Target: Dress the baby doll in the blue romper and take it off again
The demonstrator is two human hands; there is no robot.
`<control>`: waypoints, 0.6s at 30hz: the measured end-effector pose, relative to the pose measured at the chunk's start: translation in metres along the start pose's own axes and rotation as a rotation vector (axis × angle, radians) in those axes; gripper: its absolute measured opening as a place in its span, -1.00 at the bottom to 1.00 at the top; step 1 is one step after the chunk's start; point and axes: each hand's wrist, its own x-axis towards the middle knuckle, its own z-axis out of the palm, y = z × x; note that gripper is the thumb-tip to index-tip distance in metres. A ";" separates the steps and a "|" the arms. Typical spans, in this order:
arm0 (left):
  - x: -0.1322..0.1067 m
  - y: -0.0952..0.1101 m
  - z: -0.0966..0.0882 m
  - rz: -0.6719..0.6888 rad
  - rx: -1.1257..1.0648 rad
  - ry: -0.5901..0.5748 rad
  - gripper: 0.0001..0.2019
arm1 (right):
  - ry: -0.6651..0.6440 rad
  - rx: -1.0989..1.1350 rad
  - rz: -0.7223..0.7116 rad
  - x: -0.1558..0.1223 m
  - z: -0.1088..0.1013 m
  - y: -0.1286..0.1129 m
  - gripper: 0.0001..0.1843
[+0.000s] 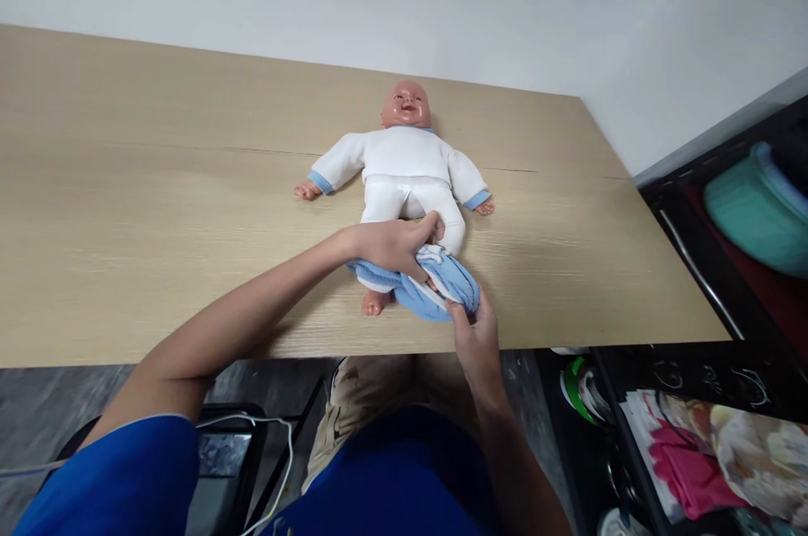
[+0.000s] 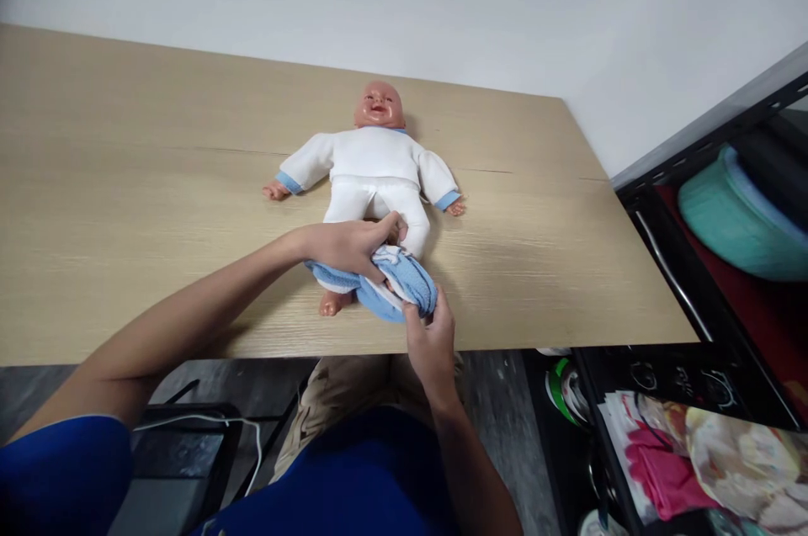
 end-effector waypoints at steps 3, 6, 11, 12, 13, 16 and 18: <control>0.001 -0.011 0.001 0.116 -0.170 0.036 -0.31 | -0.089 0.114 0.031 0.010 -0.003 0.003 -0.56; 0.000 -0.014 0.002 0.190 -0.281 0.078 -0.34 | -0.135 0.125 -0.040 0.019 -0.005 0.006 -0.56; -0.009 -0.012 0.005 0.272 -0.360 0.124 -0.35 | -0.125 0.130 -0.177 0.036 -0.008 0.007 -0.46; -0.011 -0.012 0.005 0.280 -0.340 0.151 -0.36 | -0.114 0.138 -0.204 0.041 -0.009 0.007 -0.43; -0.013 -0.013 0.005 0.287 -0.317 0.178 -0.38 | -0.118 0.140 -0.231 0.047 -0.012 0.006 -0.43; -0.019 -0.018 0.002 0.302 -0.271 0.262 -0.52 | -0.241 0.078 -0.286 0.070 -0.021 0.000 -0.58; -0.022 -0.022 0.000 0.313 -0.241 0.311 -0.68 | -0.364 -0.010 -0.311 0.088 -0.029 -0.008 -0.70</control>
